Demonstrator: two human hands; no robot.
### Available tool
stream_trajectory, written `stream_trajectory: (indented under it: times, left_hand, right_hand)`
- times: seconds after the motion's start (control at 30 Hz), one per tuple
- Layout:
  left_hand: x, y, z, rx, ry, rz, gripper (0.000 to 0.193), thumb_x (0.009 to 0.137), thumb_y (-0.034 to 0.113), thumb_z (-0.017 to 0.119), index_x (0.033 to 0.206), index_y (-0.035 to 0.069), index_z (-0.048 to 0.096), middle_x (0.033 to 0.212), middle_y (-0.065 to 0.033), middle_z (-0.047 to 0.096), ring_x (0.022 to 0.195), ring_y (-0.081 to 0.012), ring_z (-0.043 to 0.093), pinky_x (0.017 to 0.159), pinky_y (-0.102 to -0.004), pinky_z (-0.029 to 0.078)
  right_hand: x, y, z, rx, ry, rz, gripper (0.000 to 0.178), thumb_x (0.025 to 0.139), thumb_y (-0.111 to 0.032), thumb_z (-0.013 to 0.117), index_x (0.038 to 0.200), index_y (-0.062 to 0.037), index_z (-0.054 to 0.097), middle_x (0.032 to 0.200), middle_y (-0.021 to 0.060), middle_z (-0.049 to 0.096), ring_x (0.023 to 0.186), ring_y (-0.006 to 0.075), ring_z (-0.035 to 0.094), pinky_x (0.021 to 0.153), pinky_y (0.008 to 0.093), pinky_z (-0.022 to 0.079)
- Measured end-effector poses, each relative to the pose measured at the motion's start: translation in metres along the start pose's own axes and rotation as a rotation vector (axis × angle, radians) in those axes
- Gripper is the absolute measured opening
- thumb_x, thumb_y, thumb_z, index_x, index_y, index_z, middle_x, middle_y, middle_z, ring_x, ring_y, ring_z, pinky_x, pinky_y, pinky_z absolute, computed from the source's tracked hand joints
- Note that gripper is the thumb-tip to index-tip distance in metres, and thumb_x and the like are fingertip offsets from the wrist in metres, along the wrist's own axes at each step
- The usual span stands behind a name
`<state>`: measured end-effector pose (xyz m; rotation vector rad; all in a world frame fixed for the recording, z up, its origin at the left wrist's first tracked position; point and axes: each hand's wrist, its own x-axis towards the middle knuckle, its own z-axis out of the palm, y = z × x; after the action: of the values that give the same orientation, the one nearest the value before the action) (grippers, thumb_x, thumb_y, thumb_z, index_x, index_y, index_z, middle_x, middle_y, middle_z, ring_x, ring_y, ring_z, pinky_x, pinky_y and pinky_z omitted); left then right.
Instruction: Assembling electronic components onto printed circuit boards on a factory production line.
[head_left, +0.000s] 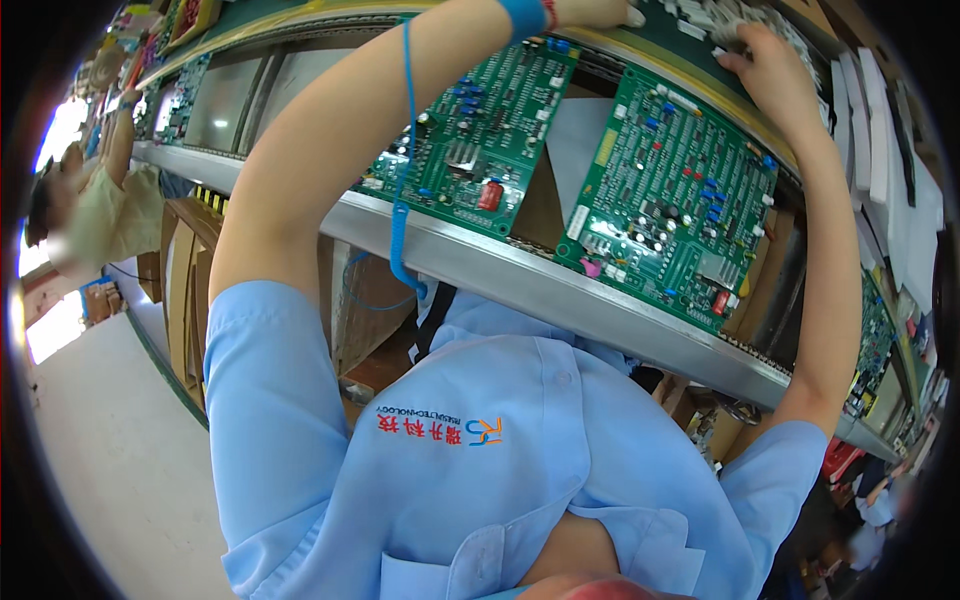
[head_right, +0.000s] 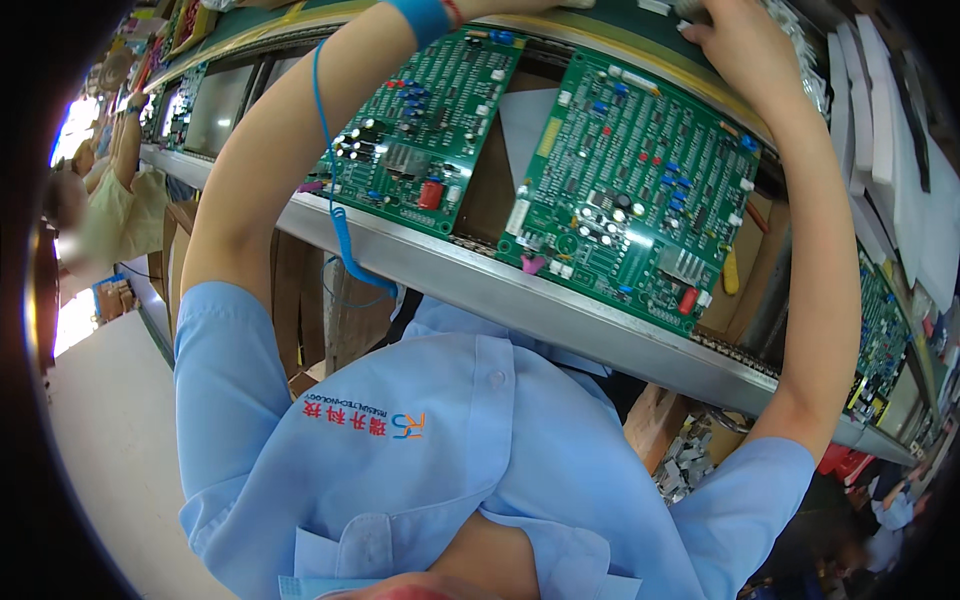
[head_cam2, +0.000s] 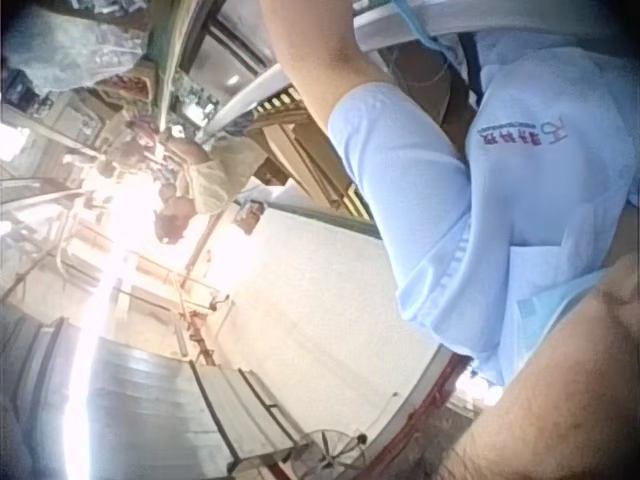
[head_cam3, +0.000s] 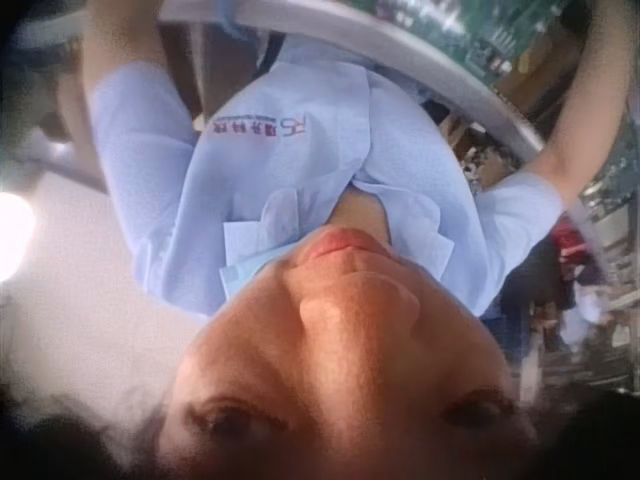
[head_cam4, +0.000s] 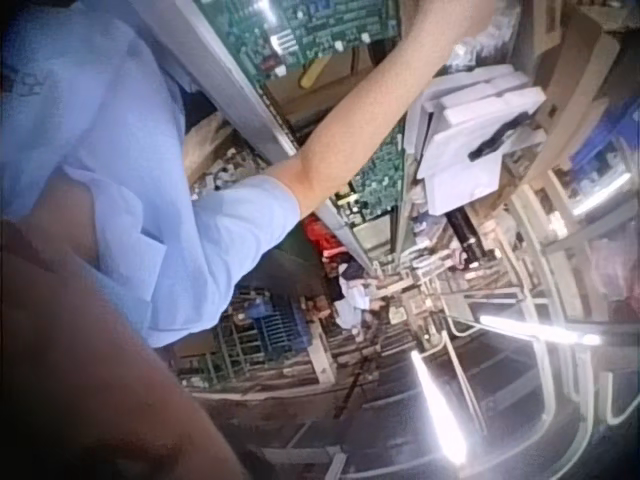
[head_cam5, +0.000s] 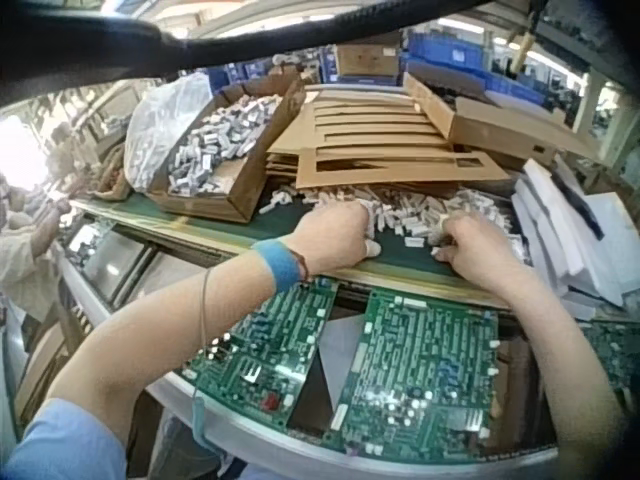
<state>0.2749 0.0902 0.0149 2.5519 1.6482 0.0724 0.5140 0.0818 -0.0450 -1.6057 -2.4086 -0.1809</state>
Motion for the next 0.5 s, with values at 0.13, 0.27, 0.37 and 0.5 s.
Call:
stream_trajectory:
  times: [0.13,0.27,0.37,0.5]
  left_hand:
    - [-0.024,-0.063,0.003,-0.373,0.214,0.409,0.025,0.082,0.020,0.069,0.089,-0.002,0.062,0.085,-0.0246,0.066,0.086,-0.0416,0.064,0.074,-0.0469,0.050]
    - [-0.087,-0.096,-0.063,-0.609,0.059,0.112,0.020,0.088,0.015,0.067,0.095,-0.004,0.062,0.077,-0.0145,0.066,0.068,-0.0219,0.064,0.063,-0.0327,0.050]
    - [-0.124,-0.140,-0.065,-0.926,0.096,0.050,0.012,0.090,0.005,0.064,0.098,-0.005,0.065,0.083,-0.0052,0.067,0.066,-0.0098,0.059,0.058,-0.0228,0.047]
    - [-0.162,-0.172,-0.050,-0.981,0.225,-0.160,0.018,0.092,0.013,0.065,0.090,-0.005,0.068,0.076,-0.0060,0.066,0.062,-0.0100,0.058,0.056,-0.0234,0.046]
  right_hand:
    - [0.005,-0.034,-0.011,-0.093,0.048,-0.078,0.019,0.086,-0.022,0.066,0.096,-0.0065,0.063,0.090,0.0122,0.065,0.090,0.0362,0.063,0.073,0.0462,0.049]
    - [0.019,-0.066,-0.020,0.067,0.028,-0.022,0.019,0.087,-0.021,0.066,0.100,-0.0079,0.062,0.091,0.0115,0.066,0.087,0.0326,0.065,0.072,0.0415,0.051]
    - [0.052,-0.113,-0.015,0.521,0.055,-0.148,0.020,0.087,-0.018,0.066,0.104,-0.0084,0.067,0.093,0.0088,0.070,0.085,0.0231,0.068,0.075,0.0333,0.051]
    - [0.091,-0.202,-0.015,0.541,0.013,-0.226,0.012,0.082,-0.013,0.067,0.090,-0.0054,0.071,0.089,0.0131,0.070,0.084,0.0285,0.067,0.075,0.0381,0.052]
